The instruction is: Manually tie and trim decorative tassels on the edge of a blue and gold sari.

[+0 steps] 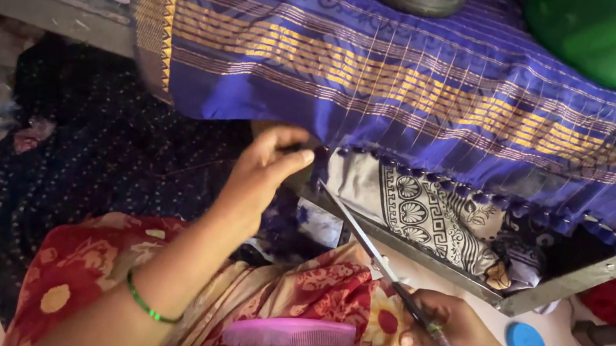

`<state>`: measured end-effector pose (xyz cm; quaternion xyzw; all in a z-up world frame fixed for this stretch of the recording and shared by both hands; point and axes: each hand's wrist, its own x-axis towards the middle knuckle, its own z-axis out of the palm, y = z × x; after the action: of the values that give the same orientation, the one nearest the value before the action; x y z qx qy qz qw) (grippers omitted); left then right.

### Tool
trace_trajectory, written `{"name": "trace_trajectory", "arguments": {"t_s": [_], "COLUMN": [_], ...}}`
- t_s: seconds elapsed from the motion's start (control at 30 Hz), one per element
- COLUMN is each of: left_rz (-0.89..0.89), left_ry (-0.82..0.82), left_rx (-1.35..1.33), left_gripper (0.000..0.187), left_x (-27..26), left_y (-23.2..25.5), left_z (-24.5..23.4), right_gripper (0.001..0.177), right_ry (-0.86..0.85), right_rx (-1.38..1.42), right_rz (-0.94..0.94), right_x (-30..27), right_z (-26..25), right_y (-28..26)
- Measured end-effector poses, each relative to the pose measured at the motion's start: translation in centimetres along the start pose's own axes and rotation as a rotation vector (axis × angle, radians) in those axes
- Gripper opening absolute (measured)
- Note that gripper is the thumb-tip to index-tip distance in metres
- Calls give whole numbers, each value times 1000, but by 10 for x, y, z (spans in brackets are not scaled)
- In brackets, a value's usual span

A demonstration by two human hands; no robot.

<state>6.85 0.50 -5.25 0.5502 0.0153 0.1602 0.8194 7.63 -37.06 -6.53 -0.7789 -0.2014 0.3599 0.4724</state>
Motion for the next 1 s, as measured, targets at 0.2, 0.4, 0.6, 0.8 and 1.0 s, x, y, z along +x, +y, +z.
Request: {"name": "trace_trajectory", "arguments": {"t_s": [0.2, 0.4, 0.6, 0.8, 1.0], "left_rz": [-8, 290, 291, 271, 252], "left_ry": [-131, -141, -132, -152, -100], "left_rx": [222, 334, 268, 217, 259], "left_gripper": [24, 25, 25, 23, 18], "left_x": [31, 16, 0, 0, -4], "left_y": [-11, -37, -44, -46, -33], "left_z": [6, 6, 8, 8, 10], "right_gripper": [22, 46, 60, 59, 56], "right_ry": [227, 386, 399, 333, 277], "right_rx": [-239, -614, -904, -1011, -1057], "right_rz": [27, -144, -123, -188, -141], "right_x": [-14, -24, -12, 6, 14], "right_z": [-33, -35, -24, -18, -14], "right_y": [0, -48, -105, -147, -161]}}
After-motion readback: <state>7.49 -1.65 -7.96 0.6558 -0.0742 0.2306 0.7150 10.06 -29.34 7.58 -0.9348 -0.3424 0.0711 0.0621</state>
